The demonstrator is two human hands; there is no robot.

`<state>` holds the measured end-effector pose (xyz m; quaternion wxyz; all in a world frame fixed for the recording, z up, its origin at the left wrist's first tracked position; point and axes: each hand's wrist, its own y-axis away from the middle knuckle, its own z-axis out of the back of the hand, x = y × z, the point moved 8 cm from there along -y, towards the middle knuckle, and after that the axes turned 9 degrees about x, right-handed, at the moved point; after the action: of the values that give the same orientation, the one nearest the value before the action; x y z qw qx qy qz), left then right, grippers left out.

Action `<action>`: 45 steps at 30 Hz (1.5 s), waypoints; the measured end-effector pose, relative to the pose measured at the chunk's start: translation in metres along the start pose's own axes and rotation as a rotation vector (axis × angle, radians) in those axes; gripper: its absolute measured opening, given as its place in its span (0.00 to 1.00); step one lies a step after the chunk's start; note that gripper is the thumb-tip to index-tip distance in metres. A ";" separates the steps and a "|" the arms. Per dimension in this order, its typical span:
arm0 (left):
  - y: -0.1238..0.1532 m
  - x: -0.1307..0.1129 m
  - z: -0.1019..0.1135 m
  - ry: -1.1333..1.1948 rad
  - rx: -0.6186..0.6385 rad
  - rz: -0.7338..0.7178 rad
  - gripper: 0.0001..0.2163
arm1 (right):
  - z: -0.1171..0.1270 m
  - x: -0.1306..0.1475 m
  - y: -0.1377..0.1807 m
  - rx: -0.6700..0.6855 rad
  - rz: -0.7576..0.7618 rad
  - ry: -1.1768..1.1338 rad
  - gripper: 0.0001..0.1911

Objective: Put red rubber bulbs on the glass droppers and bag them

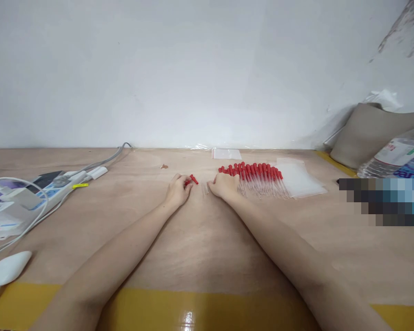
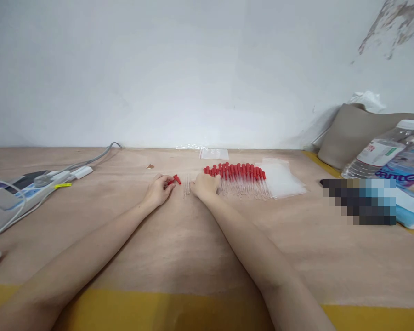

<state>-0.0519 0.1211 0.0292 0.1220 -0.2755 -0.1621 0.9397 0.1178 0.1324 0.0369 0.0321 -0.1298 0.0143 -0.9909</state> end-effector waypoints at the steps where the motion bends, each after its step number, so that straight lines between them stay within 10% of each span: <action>1: -0.001 0.002 0.000 -0.003 0.006 0.025 0.06 | -0.002 0.002 0.000 0.021 -0.008 -0.004 0.15; 12: -0.002 0.003 0.003 -0.028 0.003 0.065 0.06 | -0.006 0.029 0.002 0.018 0.000 -0.058 0.19; 24: 0.004 -0.036 -0.002 0.051 0.052 -0.326 0.10 | 0.010 -0.005 0.025 -0.150 0.026 -0.020 0.16; 33: 0.028 -0.074 -0.001 0.128 0.005 -0.470 0.11 | 0.018 -0.034 0.082 -0.496 0.486 -0.228 0.13; 45: 0.035 -0.082 -0.020 0.229 0.192 -0.378 0.06 | 0.027 -0.041 0.093 -0.392 0.594 -0.279 0.08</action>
<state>0.0219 0.0678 0.0393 0.3388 -0.3322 -0.1055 0.8739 0.1702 0.0418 0.0485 0.2941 -0.2573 0.2362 -0.8897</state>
